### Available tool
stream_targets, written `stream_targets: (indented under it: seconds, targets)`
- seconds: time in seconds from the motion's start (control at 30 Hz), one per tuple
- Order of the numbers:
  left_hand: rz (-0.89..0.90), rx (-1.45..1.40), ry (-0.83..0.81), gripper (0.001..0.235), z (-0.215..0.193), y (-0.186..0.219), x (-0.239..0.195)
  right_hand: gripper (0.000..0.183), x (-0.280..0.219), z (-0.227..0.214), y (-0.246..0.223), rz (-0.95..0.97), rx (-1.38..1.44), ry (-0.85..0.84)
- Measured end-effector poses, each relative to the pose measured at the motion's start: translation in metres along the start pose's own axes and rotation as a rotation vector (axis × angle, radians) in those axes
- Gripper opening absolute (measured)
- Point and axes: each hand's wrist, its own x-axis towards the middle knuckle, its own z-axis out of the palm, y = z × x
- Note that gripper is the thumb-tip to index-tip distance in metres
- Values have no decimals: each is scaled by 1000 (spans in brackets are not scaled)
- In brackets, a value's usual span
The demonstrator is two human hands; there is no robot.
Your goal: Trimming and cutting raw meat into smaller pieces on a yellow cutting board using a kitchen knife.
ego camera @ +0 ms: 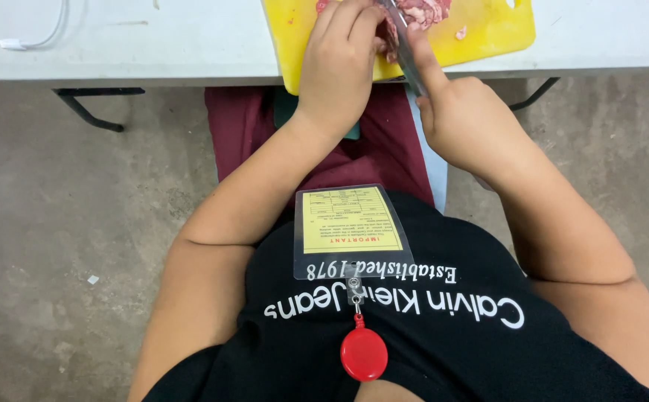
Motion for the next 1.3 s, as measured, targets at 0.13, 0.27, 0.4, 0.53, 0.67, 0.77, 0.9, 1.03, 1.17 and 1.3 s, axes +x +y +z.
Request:
stream_targets:
  seconds: [0.13,0.27,0.4,0.53,0.67,0.77,0.9,1.03,1.17,1.3]
  targets:
    - [26,44,15,33,-11,7,7,78,-3,-5,5,14,-59,-99]
    - [50,245,-30,35,-8,3,4,80,-5,-22,0,107,-103,-262]
    - [39,228,-38,24,-10,6,4,80,-14,-32,0,107,-117,-296]
    - [62,271,-33,27,-6,4,0,83,-23,-29,9,106,-178,-346]
    - [80,271,-34,19,-7,5,1,84,-41,-31,15,165,-160,-394]
    - [138,113,-14,7,-22,16,9,85,-51,-15,38,181,-57,-339]
    - [173,79,-69,15,-35,5,9,82,-55,-12,44,216,74,-347]
    - [235,13,-107,12,-53,-2,9,80,-55,-8,45,252,130,-345]
    - [264,-102,-58,18,-66,-5,15,79,-55,-10,44,267,180,-376]
    - [220,-211,-59,37,-80,7,37,78,-60,-5,63,202,226,-332]
